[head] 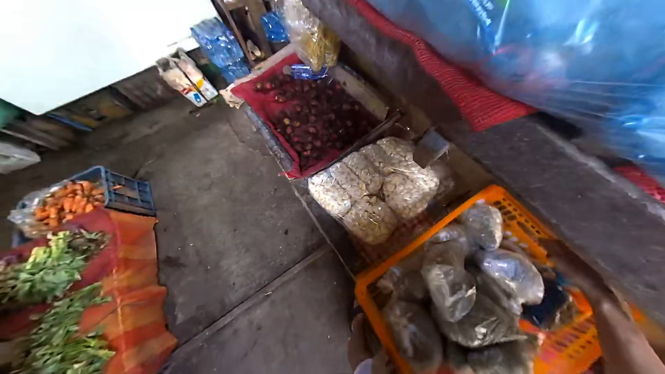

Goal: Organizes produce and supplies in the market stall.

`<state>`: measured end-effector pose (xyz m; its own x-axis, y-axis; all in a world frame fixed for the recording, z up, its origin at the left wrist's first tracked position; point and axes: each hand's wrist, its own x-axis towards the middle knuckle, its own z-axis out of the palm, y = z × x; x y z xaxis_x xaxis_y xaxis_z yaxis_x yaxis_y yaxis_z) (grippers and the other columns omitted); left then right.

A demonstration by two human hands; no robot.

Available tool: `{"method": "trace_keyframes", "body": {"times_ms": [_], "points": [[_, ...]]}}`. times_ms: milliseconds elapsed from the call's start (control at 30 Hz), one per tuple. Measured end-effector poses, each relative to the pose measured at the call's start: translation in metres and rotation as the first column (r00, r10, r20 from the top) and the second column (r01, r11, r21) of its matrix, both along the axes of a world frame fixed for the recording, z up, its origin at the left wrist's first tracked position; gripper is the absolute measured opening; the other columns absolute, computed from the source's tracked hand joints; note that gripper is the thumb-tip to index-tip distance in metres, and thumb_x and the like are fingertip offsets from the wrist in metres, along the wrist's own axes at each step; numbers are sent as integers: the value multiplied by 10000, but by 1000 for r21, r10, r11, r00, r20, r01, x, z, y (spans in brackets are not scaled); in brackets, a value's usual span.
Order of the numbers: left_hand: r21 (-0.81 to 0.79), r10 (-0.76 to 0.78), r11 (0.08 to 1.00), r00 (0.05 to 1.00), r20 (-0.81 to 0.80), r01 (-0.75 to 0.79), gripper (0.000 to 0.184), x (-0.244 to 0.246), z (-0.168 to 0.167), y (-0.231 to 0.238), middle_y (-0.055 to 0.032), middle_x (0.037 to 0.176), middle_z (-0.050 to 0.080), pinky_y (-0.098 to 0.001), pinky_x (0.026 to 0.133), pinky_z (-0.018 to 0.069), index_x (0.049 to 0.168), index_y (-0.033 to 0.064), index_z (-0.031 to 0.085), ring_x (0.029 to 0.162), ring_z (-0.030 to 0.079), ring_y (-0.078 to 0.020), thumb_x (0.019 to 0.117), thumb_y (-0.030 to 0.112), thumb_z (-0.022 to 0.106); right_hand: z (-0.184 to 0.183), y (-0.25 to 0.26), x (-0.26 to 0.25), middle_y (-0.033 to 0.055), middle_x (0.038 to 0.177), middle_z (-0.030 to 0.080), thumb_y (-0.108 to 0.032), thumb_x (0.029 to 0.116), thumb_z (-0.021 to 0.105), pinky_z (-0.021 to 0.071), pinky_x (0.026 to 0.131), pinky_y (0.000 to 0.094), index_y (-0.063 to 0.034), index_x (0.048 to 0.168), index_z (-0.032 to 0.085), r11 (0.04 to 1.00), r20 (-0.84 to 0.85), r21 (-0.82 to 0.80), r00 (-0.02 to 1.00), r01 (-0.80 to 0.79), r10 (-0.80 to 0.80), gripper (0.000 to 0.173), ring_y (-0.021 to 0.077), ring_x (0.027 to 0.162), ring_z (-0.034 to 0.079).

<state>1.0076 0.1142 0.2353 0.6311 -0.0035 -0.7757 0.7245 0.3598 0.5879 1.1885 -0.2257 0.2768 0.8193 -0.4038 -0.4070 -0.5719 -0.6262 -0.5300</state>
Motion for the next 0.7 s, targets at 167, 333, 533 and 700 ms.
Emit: {"method": "trace_keyframes", "body": {"times_ms": [167,333,533,700], "points": [[89,-454,887,891,-3,452,372,43,-20,10,-177,1053,621,-313,863,546,1245,-137,503,952,636,-176,906,-38,621,28,56,27,300,1441,536,-92,1073,502,337,1187,382,103,1413,514,999,-25,-47,1000,4,-5,392,340,1382,498],[878,-869,124,477,-129,462,379,154,-25,86,-312,1413,550,-644,1056,425,1292,-48,656,1289,537,-513,934,73,633,-14,36,-12,378,1289,605,-192,1035,595,412,1057,685,108,1337,587,954,23,-299,999,-15,23,426,540,1239,574],[915,-934,-288,-293,-204,282,437,316,-50,44,-234,1508,492,-574,1163,342,1412,-45,546,1417,442,-422,978,0,547,-36,165,-86,276,1335,626,-81,876,714,534,1027,516,56,1217,700,996,389,-57,917,-67,84,369,405,1218,638],[786,-754,-595,-457,-472,170,537,372,-56,39,-324,1500,435,-622,1150,327,1467,-94,422,1407,416,-483,1061,239,532,-33,232,-156,161,1071,745,-51,896,620,616,867,381,33,1107,737,984,506,82,844,156,-176,255,231,937,741]]}}
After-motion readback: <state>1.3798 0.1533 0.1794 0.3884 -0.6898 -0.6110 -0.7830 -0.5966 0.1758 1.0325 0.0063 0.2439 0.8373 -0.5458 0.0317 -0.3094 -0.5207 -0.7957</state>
